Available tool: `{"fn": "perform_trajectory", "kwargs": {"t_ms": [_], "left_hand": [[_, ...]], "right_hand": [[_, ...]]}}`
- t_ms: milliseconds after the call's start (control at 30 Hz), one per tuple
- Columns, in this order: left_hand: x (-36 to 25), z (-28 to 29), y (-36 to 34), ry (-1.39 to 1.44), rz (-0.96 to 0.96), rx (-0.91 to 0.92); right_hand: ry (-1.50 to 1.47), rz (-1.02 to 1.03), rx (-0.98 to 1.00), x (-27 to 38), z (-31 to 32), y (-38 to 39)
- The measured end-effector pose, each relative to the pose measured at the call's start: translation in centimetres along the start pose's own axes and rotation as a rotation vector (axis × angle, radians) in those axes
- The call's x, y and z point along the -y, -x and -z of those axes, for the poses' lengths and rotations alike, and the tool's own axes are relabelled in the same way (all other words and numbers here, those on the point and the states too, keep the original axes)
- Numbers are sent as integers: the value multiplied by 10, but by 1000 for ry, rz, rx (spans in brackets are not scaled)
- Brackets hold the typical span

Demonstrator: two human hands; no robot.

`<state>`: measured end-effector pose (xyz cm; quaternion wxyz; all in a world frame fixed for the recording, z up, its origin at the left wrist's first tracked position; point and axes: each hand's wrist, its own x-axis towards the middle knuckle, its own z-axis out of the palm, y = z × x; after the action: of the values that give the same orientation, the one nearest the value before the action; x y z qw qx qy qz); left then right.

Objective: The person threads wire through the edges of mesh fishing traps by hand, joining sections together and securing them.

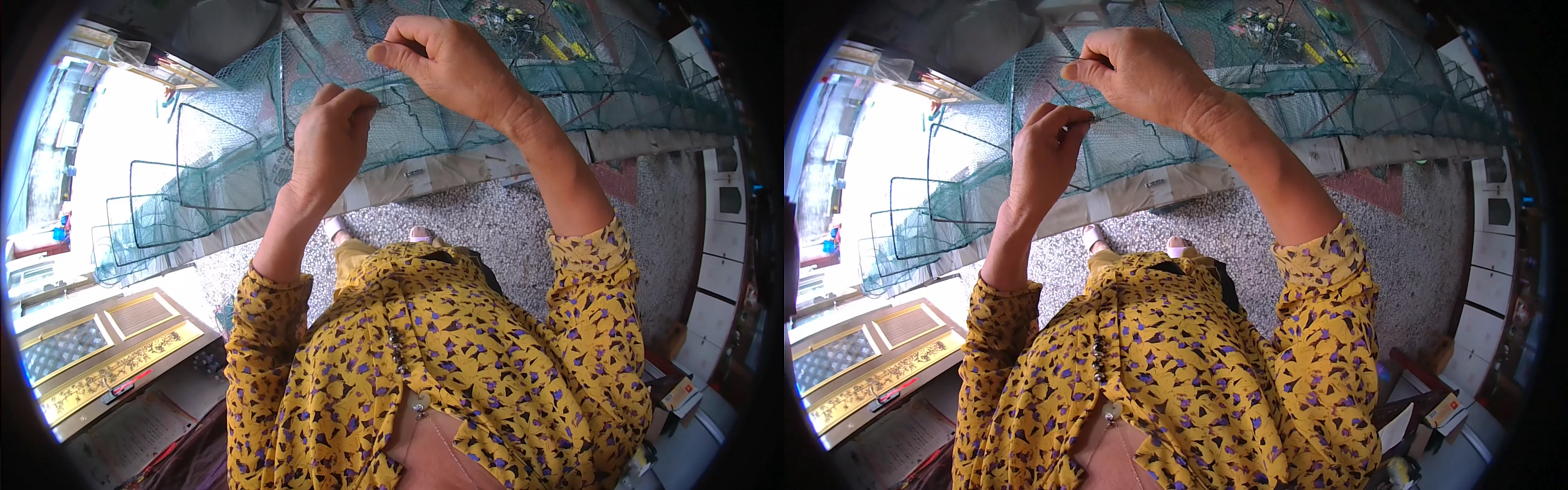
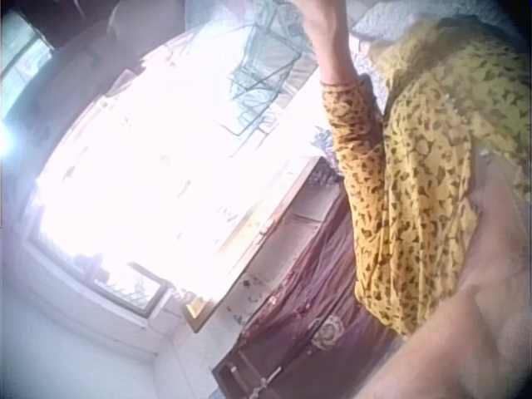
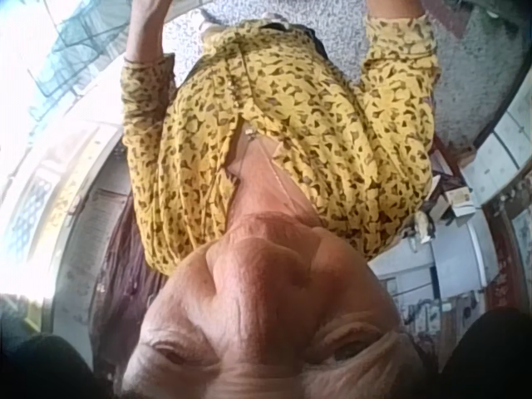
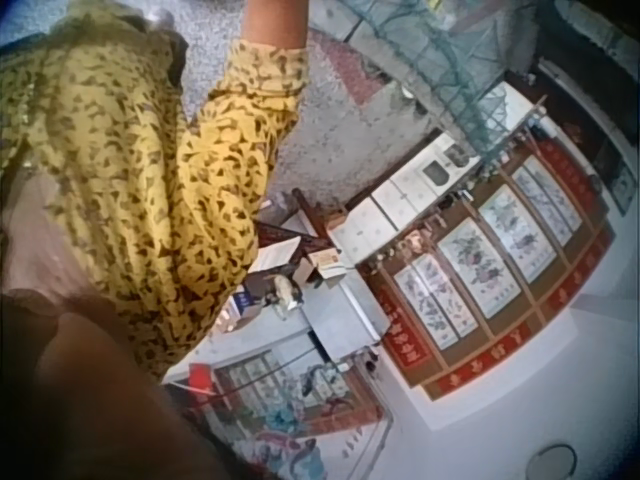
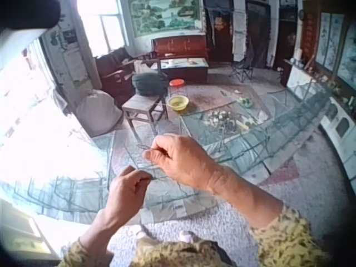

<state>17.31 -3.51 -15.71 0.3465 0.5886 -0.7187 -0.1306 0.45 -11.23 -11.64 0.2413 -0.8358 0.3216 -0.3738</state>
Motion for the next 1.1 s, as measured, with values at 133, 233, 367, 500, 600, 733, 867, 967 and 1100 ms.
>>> {"fn": "perform_trajectory", "kwargs": {"t_ms": [133,233,367,500,600,733,867,967,1100], "left_hand": [[0,0,-4,-7,12,17],[2,-1,-8,-47,1,27],[4,-6,-12,-111,-31,14],[-5,-6,-6,-55,44,28],[-1,-6,0,-12,45,17],[2,-12,6,40,22,-5],[4,-17,11,51,29,-6],[6,-19,12,26,15,-27],[7,-19,14,-2,-19,-54]], "right_hand": [[0,-1,-6,-1,-1,2],[-7,10,-3,-1,-1,4],[-16,46,-17,-1,-3,6],[-40,28,-16,-2,-5,6],[-34,11,5,-3,-5,7],[-37,87,-4,-2,-5,13],[-104,75,-75,-10,-11,23],[-349,-163,-46,-6,-8,24],[-830,-367,-88,-3,6,21]]}}
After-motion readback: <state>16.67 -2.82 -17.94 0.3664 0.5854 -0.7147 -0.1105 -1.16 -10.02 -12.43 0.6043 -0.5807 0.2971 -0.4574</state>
